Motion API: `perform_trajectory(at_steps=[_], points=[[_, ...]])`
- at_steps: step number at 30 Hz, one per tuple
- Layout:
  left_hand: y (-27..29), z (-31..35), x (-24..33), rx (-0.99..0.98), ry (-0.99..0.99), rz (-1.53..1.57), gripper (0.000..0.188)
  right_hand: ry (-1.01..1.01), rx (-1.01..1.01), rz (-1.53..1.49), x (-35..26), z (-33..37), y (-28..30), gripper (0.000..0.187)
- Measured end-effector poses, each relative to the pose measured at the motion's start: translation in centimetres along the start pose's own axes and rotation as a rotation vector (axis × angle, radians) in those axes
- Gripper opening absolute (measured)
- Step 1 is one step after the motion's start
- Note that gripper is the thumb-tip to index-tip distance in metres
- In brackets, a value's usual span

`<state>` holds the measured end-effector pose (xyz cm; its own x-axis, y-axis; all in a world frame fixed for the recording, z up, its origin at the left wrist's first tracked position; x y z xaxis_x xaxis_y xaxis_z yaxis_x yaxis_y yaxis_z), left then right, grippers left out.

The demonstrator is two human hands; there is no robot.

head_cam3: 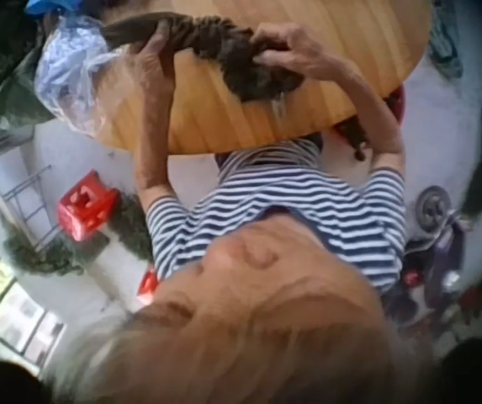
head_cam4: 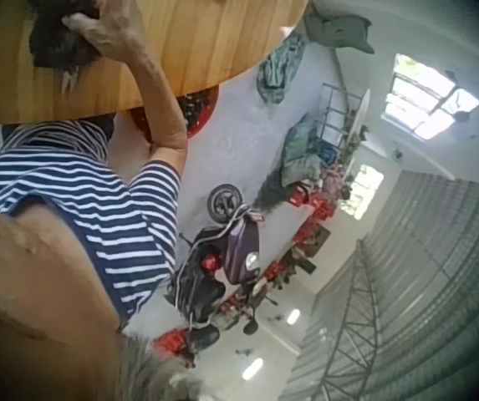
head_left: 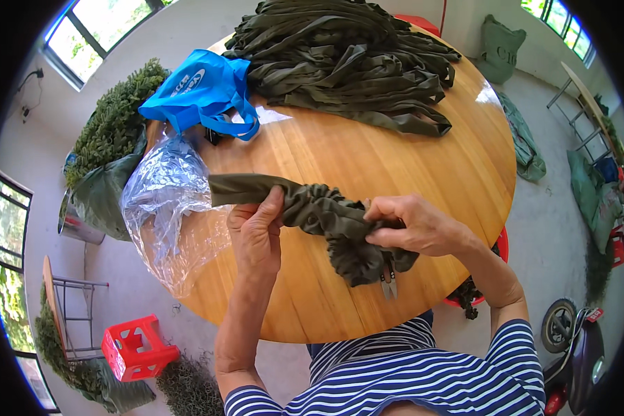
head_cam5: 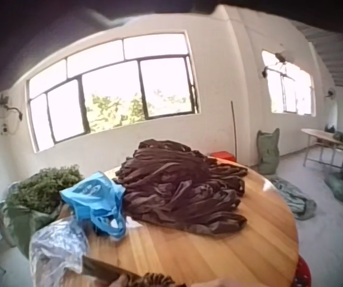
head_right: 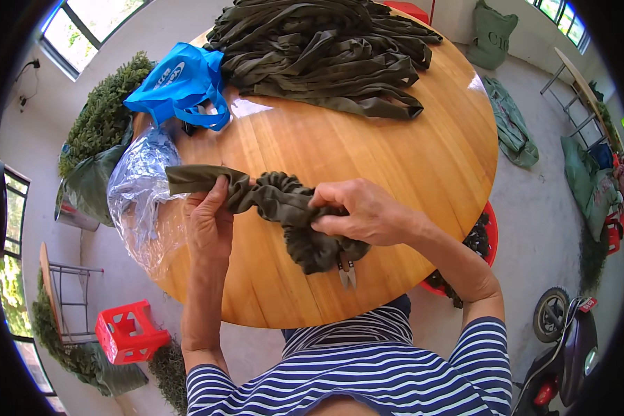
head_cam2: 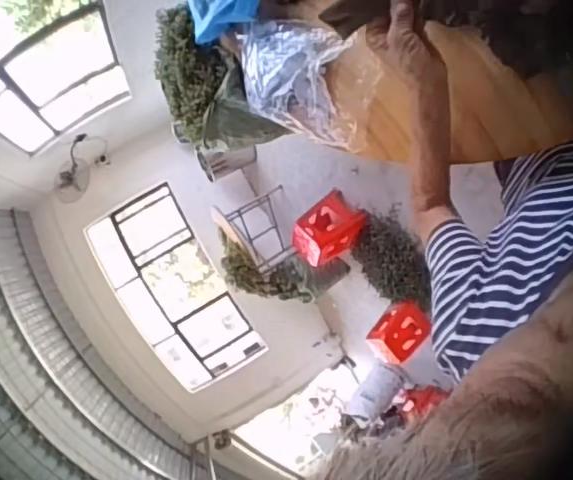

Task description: The person folds a long strip of dark green fabric into a compact, flower-like shape on a wooden table. They use a metal rod to assist in shaping the fabric, then secure the bundle with a white elastic band. The person uses scissors to trim the excess band and places the finished bundle into a red basin.

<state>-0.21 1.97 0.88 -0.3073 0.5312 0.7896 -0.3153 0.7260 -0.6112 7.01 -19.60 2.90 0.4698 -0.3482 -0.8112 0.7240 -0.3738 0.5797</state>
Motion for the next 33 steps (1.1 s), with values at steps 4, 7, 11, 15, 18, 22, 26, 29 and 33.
perform_trajectory(at_steps=[4,7,11,15,18,22,26,29,33], points=[[0.0,-0.9,0.5,-0.058,-0.046,0.038,0.015,-0.055,0.012,0.172,-1.1,0.6,-0.3,0.034],[-0.1,-1.7,1.6,-0.098,-0.064,0.242,0.020,0.038,-0.003,-0.052,-1.5,0.1,-0.3,0.037],[-2.5,-0.9,2.8,-0.038,-0.033,0.295,0.025,0.344,0.085,0.012,-2.0,-0.7,-1.6,0.035],[-1.3,-2.1,5.0,-0.113,-0.013,0.256,0.031,0.470,0.339,0.555,-1.8,-1.1,-2.0,0.021],[3.6,-4.0,8.0,-0.200,-0.008,0.392,0.028,0.413,0.516,0.865,1.1,-1.3,-0.9,0.015],[2.7,-2.4,6.6,-0.299,0.066,0.380,0.027,0.278,0.612,0.899,2.8,-3.0,-0.4,0.008],[1.4,-4.4,4.1,-0.262,-0.048,0.474,0.026,0.277,0.226,0.712,0.4,-2.2,-2.1,0.043],[0.2,-4.5,4.0,-0.205,-0.076,0.444,0.026,0.358,0.227,0.490,-2.8,-0.9,-1.8,0.043],[-1.1,-4.0,3.7,-0.199,-0.076,0.465,0.026,0.365,0.268,0.661,-3.2,-1.1,-2.2,0.025]])
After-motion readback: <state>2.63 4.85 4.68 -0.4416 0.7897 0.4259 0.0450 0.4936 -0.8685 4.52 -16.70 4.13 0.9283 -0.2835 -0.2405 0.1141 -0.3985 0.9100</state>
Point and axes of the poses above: each hand's wrist, its own z-axis away from the middle knuckle, its own y-axis out of the back of the hand, x = y × z, the point moved 3 cm from there along -z, towards the middle knuckle, and after that the axes turned 11 degrees about z, right-handed, at the moved point
